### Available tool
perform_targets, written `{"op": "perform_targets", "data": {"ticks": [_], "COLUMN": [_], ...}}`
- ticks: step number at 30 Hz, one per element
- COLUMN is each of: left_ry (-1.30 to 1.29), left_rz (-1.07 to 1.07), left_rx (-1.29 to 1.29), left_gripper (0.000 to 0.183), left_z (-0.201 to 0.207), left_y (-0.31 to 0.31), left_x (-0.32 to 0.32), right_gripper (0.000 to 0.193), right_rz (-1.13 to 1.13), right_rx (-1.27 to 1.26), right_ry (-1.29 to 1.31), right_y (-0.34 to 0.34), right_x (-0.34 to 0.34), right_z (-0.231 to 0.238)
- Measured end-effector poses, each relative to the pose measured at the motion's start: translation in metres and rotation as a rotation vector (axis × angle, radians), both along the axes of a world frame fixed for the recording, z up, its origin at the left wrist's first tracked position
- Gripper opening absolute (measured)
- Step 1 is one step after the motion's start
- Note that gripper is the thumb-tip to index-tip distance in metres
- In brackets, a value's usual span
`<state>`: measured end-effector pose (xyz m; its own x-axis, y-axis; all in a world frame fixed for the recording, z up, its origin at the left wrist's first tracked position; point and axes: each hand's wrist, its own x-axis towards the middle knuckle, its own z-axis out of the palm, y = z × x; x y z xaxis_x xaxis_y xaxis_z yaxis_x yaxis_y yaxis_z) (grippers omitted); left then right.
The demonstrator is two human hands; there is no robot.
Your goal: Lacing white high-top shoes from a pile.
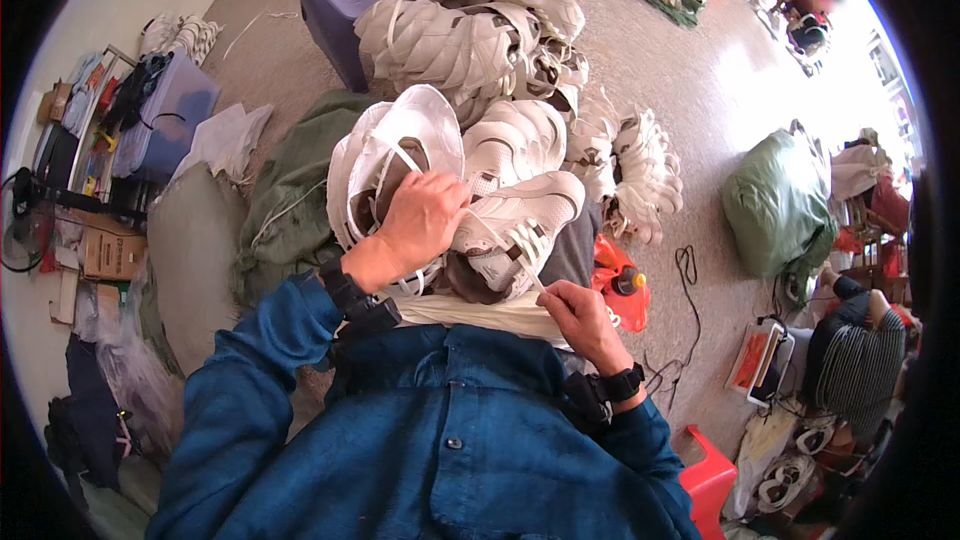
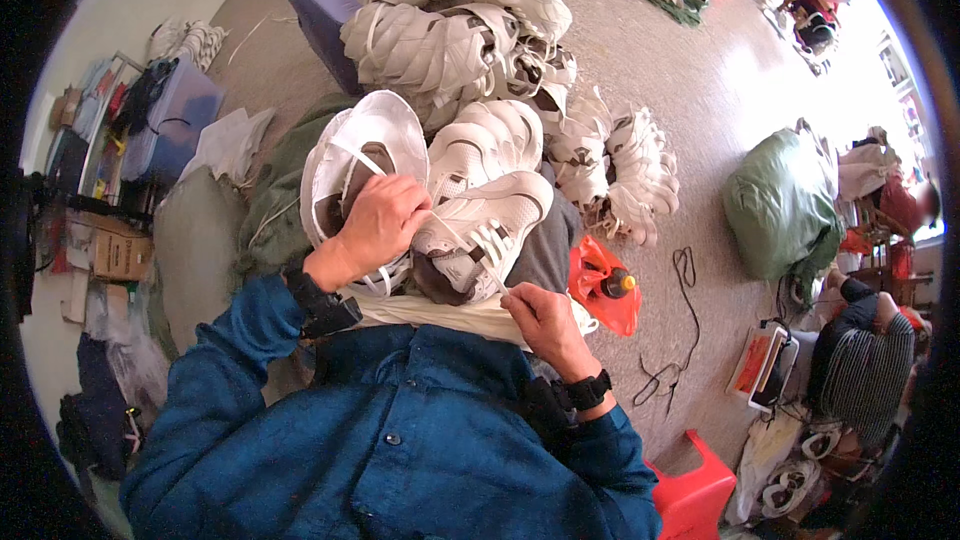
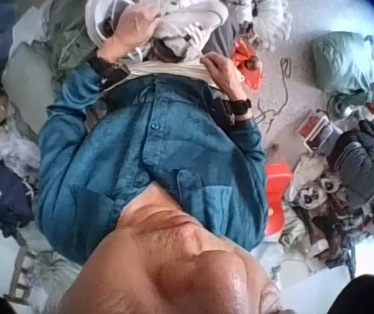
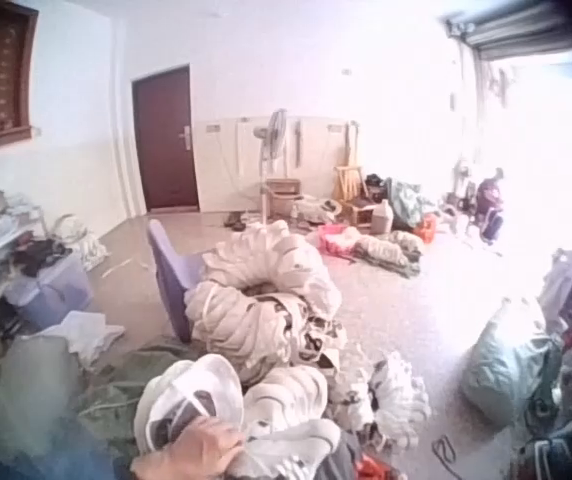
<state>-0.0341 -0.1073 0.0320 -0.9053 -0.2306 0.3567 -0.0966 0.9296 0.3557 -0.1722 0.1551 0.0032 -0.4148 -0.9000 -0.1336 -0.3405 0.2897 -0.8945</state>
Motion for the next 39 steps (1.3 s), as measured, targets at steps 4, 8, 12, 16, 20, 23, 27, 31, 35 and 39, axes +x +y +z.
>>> {"op": "perform_targets", "data": {"ticks": [4, 8, 12, 16, 20, 23, 27, 31, 35, 39], "left_ry": [-0.046, -0.129, -0.126, -0.099, -0.167, -0.193, -0.168, -0.140, -0.105, -0.088], "left_rz": [-0.083, -0.125, -0.072, 0.046, 0.052, 0.057, 0.037, 0.005, -0.016, -0.009], "left_rx": [0.032, 0.451, 0.551, 0.785, 0.889, 0.888, 0.890, 0.870, 0.891, 0.866], "left_gripper": [0.019, 0.019, 0.018, 0.019, 0.018, 0.018, 0.019, 0.019, 0.018, 0.018], "left_z": [0.017, -0.015, -0.036, -0.024, -0.029, -0.024, -0.026, -0.025, -0.031, -0.033], "left_y": [0.049, 0.082, 0.093, 0.089, 0.090, 0.088, 0.088, 0.088, 0.087, 0.088], "left_x": [0.007, 0.011, -0.005, -0.017, -0.015, -0.015, -0.013, -0.012, -0.010, -0.010], "right_gripper": [0.020, 0.028, 0.030, 0.030, 0.029, 0.029, 0.025, 0.019, 0.026, 0.011], "right_rz": [-0.086, -0.130, -0.240, -0.086, -0.470, -0.571, -0.666, -0.935, -0.643, -0.262], "right_rx": [0.067, -0.244, -0.362, -0.827, -1.000, -0.980, -0.953, -0.703, -0.228, -0.020], "right_ry": [-0.398, -0.472, -0.755, -0.958, -1.122, -1.051, -0.870, -0.632, -0.714, -0.786], "right_y": [0.013, 0.016, 0.023, 0.067, 0.111, 0.151, 0.192, 0.179, 0.072, 0.013], "right_x": [-0.009, -0.014, -0.016, -0.047, -0.074, -0.099, -0.127, -0.132, -0.054, -0.012], "right_z": [0.006, 0.029, 0.061, 0.038, 0.039, 0.043, 0.039, 0.020, 0.015, 0.007]}}
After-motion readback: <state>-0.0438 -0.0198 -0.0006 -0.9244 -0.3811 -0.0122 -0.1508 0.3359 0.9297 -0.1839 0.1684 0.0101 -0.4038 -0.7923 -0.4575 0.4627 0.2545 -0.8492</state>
